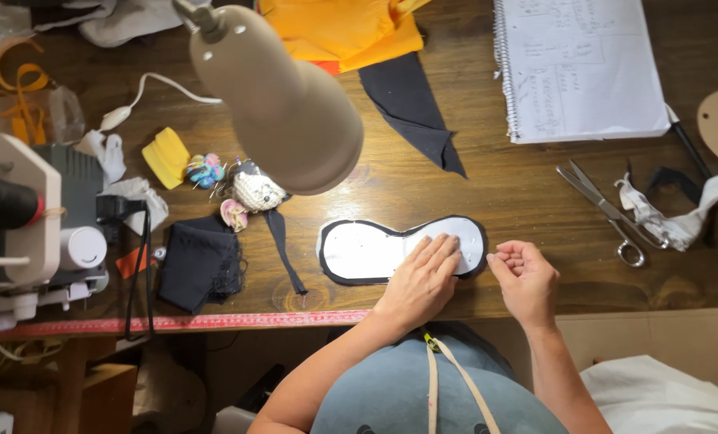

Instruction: The person measures a white fabric piece with a measuring tape and a ruler, then retrieves a roll of black elastic from a shelf. They measure and cut a length of the elastic using scissors, preparing it for attachment to the fabric.

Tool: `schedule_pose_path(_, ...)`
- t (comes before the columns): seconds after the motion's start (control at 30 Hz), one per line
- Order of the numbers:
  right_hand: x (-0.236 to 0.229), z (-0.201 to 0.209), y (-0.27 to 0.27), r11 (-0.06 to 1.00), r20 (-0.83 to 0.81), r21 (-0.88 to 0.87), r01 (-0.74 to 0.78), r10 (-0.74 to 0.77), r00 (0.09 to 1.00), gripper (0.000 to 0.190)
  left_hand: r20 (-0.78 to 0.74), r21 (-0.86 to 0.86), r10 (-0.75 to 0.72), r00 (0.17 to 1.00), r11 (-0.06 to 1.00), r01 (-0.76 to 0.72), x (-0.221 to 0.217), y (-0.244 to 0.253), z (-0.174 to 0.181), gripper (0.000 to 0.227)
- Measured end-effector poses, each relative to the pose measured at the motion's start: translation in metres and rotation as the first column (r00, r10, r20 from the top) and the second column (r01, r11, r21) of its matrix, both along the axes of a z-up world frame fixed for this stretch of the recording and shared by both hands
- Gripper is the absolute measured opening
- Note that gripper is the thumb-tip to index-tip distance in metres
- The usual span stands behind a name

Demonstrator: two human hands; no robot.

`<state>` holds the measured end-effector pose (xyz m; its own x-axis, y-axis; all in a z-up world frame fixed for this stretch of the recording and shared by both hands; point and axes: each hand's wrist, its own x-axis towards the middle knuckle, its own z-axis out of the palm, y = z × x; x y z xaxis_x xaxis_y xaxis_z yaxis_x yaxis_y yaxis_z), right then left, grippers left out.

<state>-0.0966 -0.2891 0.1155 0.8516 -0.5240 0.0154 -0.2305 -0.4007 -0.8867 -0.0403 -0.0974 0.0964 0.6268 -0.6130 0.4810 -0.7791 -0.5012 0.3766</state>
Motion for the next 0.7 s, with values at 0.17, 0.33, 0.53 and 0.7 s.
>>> schedule_pose_path(0.17, -0.029, 0.002, 0.017, 0.991, 0.105, -0.067, 0.115, -0.108, 0.989, 0.016, -0.029, 0.088, -0.039, 0.999, 0.995, 0.041, 0.0, 0.0, 0.028, 0.057)
schedule_pose_path(0.33, -0.061, 0.004, 0.026, 0.97, 0.152, -0.149, 0.194, -0.172, 0.973, 0.017, -0.005, 0.203, -0.081, 0.997, 0.976, 0.08, -0.003, -0.001, 0.052, 0.055)
schedule_pose_path(0.53, -0.093, 0.022, 0.022, 0.952, 0.152, -0.267, 0.151, -0.114, 0.982, 0.007, 0.083, 0.328, -0.139, 0.987, 0.939, 0.105, 0.001, -0.008, 0.076, 0.057)
schedule_pose_path(0.7, -0.137, 0.001, 0.033, 0.931, 0.032, -0.176, 0.319, -0.319, 0.947, 0.012, 0.125, 0.372, -0.16, 0.979, 0.923, 0.103, 0.0, -0.005, 0.063, 0.065)
